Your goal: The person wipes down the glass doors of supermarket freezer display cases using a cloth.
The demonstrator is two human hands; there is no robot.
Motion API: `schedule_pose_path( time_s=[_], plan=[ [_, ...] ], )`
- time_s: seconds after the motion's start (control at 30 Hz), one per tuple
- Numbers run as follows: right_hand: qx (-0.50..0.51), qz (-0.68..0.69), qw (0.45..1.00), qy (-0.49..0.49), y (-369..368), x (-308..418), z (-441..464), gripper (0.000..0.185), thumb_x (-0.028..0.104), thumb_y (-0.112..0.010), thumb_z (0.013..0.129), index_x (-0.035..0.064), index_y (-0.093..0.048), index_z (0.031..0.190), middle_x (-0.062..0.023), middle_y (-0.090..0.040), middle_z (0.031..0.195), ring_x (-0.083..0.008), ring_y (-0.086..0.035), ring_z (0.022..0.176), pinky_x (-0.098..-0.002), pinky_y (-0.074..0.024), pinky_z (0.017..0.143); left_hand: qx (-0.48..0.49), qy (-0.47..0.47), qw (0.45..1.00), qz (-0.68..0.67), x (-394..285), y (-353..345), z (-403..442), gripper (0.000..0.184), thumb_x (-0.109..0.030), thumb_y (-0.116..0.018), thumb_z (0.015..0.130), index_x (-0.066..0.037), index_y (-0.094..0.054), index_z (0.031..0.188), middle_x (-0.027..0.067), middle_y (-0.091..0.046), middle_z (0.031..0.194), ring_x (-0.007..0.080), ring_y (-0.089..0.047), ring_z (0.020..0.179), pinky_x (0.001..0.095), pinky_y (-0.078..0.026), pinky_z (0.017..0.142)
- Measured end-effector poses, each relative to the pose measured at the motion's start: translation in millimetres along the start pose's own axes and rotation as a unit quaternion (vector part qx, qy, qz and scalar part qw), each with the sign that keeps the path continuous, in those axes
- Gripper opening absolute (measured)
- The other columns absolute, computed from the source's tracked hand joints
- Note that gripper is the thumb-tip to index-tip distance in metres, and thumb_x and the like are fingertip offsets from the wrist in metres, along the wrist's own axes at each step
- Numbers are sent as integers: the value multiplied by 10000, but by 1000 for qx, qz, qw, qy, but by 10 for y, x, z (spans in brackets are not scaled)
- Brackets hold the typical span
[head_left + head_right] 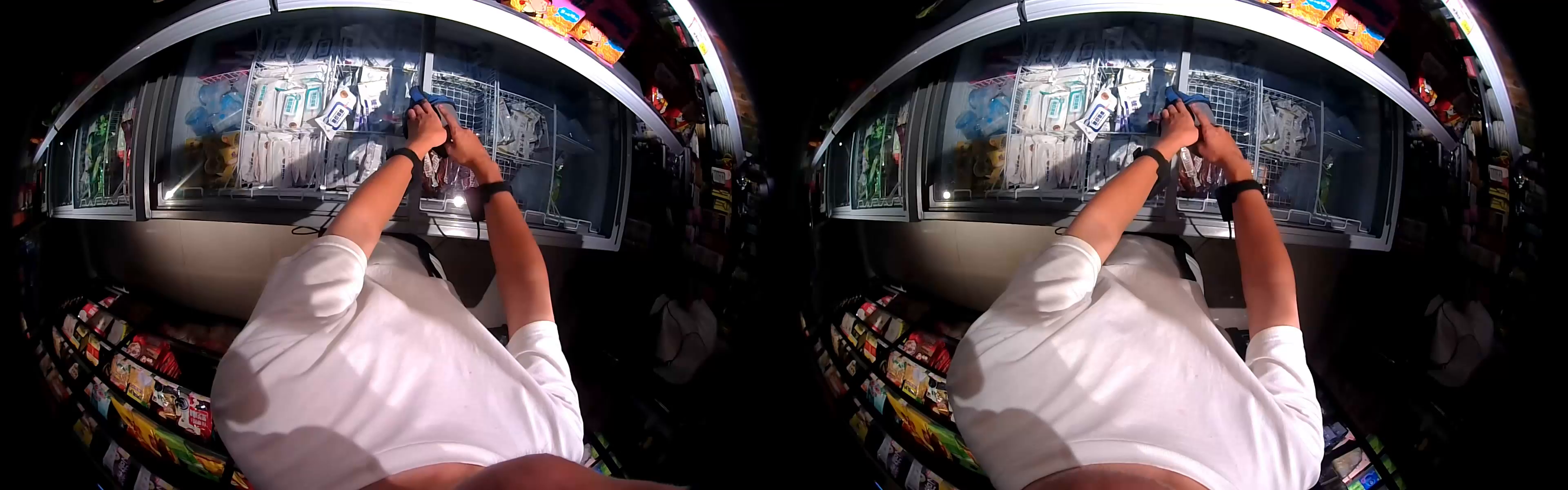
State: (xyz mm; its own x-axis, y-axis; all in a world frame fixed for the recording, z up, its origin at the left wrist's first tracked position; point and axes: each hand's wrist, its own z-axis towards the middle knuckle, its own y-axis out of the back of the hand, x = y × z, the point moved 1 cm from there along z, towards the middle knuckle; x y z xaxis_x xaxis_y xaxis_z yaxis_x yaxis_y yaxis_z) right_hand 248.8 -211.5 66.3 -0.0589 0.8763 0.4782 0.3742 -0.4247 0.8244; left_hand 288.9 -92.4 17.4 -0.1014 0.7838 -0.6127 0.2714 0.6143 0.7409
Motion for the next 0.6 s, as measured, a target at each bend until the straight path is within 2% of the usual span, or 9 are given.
schedule_pose_path(
  time_s=[0.07, 0.1, 0.23, 0.27, 0.37, 0.43, 0.47, 0.5, 0.6],
  plan=[
    [-57, 77, 994, 53, -231, -5, 12, 784, 152, -612, 803, 186, -241, 1493, -322, -584, 1143, -487, -595, 973, -514, -498, 864, -26, -49, 998, -5, 111, 85, -96, 731, -175, -642, 713, 72, -325, 1323, 284, -449, 1246, 439, -415, 1179, 468, -331, 1050],
    [-62, 52, 994, 73, -317, 52, 19, 779, 191, -618, 801, 105, -255, 1486, -323, -550, 1204, -474, -585, 1017, -500, -499, 876, -1, -74, 997, -18, 207, 149, -122, 751, -175, -649, 708, 71, -325, 1340, 278, -445, 1243, 430, -417, 1188, 479, -367, 1027],
    [-20, -4, 997, -72, -566, 382, 147, 836, 299, -618, 810, -44, -215, 1458, -305, -537, 1244, -441, -588, 1063, -460, -501, 888, 13, -154, 987, 48, 492, 310, -242, 482, -135, -575, 788, 56, -446, 1211, 293, -524, 1177, 422, -521, 1113, 453, -443, 962],
    [-36, -21, 997, -65, -605, 501, 140, 827, 310, -617, 813, -44, -222, 1447, -300, -527, 1256, -440, -585, 1067, -461, -500, 888, 16, -149, 988, 42, 562, 329, -280, 363, -118, -538, 821, 46, -480, 1140, 297, -556, 1143, 422, -559, 1071, 446, -459, 945],
    [-122, -37, 992, -4, -866, 745, 15, 739, 323, -623, 809, -30, -297, 1371, -273, -509, 1259, -430, -558, 1103, -463, -484, 910, 66, -118, 989, 53, 716, 543, -436, 390, -116, -593, 793, 37, -483, 1134, 285, -567, 1134, 407, -587, 1043, 450, -500, 891],
    [-60, -85, 994, -45, -942, 937, -63, 657, 326, -645, 787, -15, -371, 1278, -251, -543, 1207, -418, -572, 1074, -452, -483, 913, 79, -127, 987, 65, 898, 643, -579, 455, -167, -658, 761, 26, -488, 1136, 263, -589, 1096, 399, -610, 1002, 448, -517, 862],
    [-48, -114, 992, -37, -925, 988, -109, 561, 391, -619, 800, 5, -410, 1150, -242, -568, 1079, -402, -570, 1059, -455, -491, 894, 86, -123, 988, 47, 971, 670, -645, 476, -190, -665, 760, 30, -486, 1142, 262, -595, 1090, 398, -614, 998, 447, -520, 855],
    [-54, -133, 989, -25, -936, 1093, -104, 591, 401, -637, 781, 19, -392, 1161, -250, -587, 1088, -413, -595, 1029, -472, -505, 861, 94, -118, 988, 32, 1073, 726, -712, 498, -213, -671, 759, 34, -485, 1149, 262, -602, 1083, 396, -617, 993, 447, -524, 847],
    [75, -147, 979, -118, -908, 1312, 49, 663, 380, -664, 748, 55, -336, 1224, -270, -639, 1020, -442, -647, 907, -513, -527, 777, 119, -100, 987, -34, 1393, 905, -857, 552, -285, -640, 789, 75, -479, 1175, 265, -627, 1043, 406, -615, 998, 469, -524, 821]
  ],
)
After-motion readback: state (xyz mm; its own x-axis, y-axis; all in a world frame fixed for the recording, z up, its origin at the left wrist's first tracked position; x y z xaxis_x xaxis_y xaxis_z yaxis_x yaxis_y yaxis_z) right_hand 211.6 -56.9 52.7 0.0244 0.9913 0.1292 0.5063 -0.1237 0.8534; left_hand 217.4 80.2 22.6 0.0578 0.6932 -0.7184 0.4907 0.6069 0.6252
